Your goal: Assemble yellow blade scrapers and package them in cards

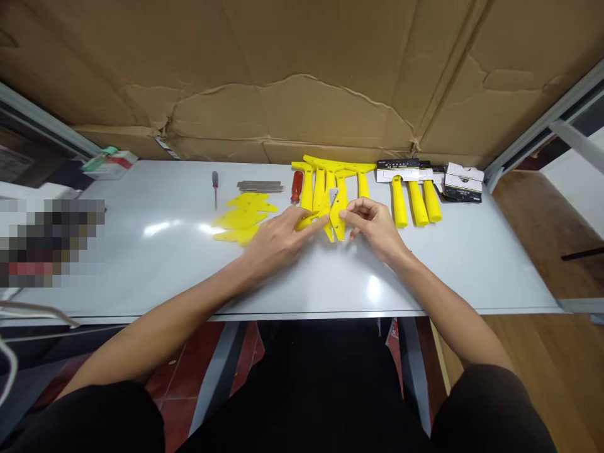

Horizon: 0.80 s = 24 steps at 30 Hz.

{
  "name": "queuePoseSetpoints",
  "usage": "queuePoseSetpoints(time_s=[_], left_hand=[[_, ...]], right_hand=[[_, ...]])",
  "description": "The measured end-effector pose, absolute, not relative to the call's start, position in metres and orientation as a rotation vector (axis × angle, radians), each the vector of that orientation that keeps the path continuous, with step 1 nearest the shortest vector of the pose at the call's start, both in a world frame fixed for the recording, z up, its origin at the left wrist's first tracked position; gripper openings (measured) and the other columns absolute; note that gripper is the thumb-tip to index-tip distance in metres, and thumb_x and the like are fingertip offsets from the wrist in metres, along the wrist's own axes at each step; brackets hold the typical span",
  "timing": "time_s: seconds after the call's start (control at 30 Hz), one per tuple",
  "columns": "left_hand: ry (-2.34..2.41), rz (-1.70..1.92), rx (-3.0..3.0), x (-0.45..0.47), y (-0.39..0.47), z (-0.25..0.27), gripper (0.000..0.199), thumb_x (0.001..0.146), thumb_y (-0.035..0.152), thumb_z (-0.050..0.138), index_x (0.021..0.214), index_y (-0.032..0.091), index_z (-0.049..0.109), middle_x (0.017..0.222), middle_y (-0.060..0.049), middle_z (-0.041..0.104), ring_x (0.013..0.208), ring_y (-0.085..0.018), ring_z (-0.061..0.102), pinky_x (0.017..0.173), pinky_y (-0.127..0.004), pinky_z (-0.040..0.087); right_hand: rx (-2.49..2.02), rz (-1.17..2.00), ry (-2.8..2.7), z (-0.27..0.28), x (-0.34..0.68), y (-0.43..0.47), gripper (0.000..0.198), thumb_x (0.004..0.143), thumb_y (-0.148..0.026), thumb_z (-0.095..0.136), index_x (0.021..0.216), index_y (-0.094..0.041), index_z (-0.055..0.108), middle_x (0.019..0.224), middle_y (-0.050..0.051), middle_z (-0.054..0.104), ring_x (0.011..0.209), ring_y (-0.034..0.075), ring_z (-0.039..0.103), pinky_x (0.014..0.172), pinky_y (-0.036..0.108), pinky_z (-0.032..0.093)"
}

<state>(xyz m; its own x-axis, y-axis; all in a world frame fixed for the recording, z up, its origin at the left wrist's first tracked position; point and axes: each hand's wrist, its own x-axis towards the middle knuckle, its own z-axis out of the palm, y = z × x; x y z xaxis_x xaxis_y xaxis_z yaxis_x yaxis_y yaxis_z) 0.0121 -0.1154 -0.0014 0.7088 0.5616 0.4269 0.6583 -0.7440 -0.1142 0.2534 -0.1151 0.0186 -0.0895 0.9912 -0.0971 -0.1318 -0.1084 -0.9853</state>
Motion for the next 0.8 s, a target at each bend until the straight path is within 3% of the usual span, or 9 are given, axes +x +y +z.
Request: queuePoseSetpoints(time_s=[0.2, 0.5, 0.8], left_hand=[[-0.955, -0.563, -2.612, 0.016, -0.117, -0.001, 0.034, 0.104, 0.006, 0.046, 0.136, 0.011, 0.056, 0.116, -0.014, 0.069, 0.103, -0.025, 0.067, 0.076, -0.034, 0.059], [-0.898, -0.516, -2.651, 0.013, -0.116, 0.001, 0.048, 0.101, 0.002, 0.039, 0.144, 0.019, 0.054, 0.119, -0.015, 0.068, 0.101, -0.026, 0.066, 0.073, -0.035, 0.058], [-0.868, -0.611, -2.599, 0.015, -0.116, 0.000, 0.036, 0.105, 0.008, 0.048, 0.140, 0.009, 0.055, 0.117, -0.015, 0.072, 0.102, -0.026, 0.069, 0.080, -0.035, 0.059]], right_hand=[[-1.140, 1.404, -1.184, 0.011, 0.251, -0.116, 0.055, 0.060, -0.051, 0.097, 0.086, -0.014, 0.066, 0.080, 0.001, 0.061, 0.066, 0.007, 0.056, 0.048, 0.020, 0.054], [-1.141, 1.330, -1.251, 0.007, 0.251, -0.116, 0.057, 0.061, -0.054, 0.096, 0.089, -0.014, 0.066, 0.082, 0.002, 0.066, 0.067, 0.007, 0.058, 0.048, 0.019, 0.052], [-1.198, 1.284, -1.227, 0.008, 0.247, -0.120, 0.057, 0.061, -0.056, 0.095, 0.088, -0.013, 0.069, 0.082, 0.004, 0.066, 0.066, 0.008, 0.058, 0.047, 0.020, 0.052]])
